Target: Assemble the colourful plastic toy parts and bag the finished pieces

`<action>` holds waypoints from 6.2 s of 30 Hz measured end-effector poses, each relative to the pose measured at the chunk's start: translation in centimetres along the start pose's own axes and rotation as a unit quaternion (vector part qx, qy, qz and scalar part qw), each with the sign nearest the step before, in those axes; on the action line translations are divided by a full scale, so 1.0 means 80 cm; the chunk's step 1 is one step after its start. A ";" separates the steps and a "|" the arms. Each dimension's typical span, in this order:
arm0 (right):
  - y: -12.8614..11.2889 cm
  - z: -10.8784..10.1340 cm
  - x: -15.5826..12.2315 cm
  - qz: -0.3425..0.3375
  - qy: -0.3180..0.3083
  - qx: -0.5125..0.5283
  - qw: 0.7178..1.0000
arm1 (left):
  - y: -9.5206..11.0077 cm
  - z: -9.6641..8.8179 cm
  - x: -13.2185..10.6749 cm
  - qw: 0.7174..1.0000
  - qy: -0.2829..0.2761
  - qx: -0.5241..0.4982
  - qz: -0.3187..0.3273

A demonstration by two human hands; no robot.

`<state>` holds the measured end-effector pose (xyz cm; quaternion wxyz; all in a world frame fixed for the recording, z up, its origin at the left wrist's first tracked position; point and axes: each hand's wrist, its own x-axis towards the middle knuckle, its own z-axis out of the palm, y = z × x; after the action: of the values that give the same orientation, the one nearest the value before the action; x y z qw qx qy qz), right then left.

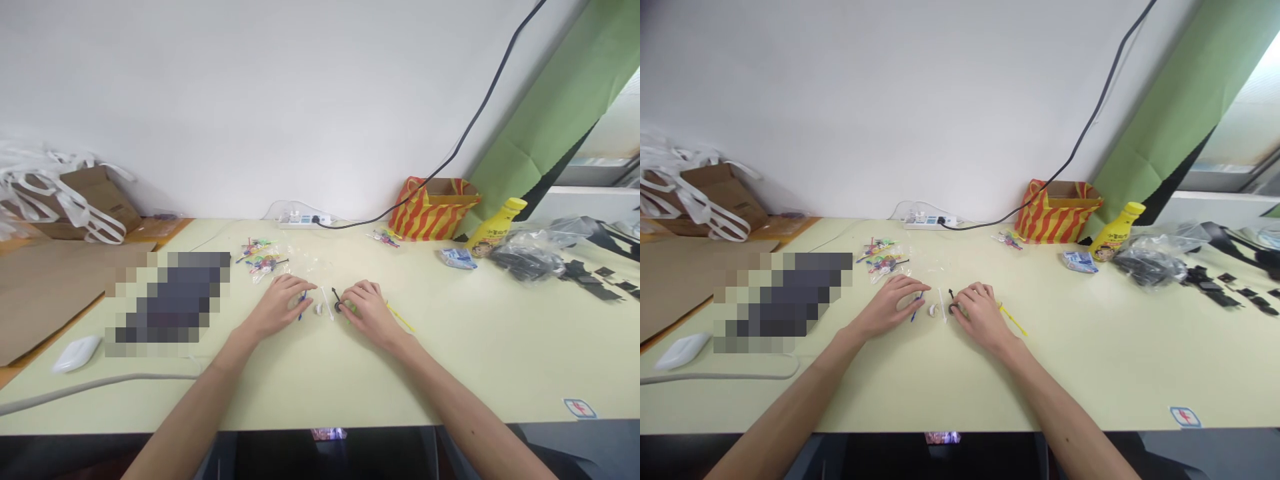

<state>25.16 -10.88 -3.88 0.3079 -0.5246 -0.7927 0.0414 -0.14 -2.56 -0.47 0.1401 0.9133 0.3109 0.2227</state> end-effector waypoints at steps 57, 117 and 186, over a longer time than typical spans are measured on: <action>-0.015 0.003 0.041 -0.117 0.087 0.033 0.989 | 0.003 0.021 0.011 0.735 0.165 -0.632 -0.182; 0.009 -0.031 0.037 -0.001 0.223 0.040 0.974 | 0.032 0.046 0.014 0.896 0.123 -0.397 -0.154; 0.021 0.016 0.018 0.075 -0.031 -0.048 0.996 | 0.014 0.033 0.018 0.993 0.058 -0.051 0.090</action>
<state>25.42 -8.58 -4.93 0.2534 -0.5952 -0.7614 0.0431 2.75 -2.79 -1.83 0.1479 0.9148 0.2228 0.3027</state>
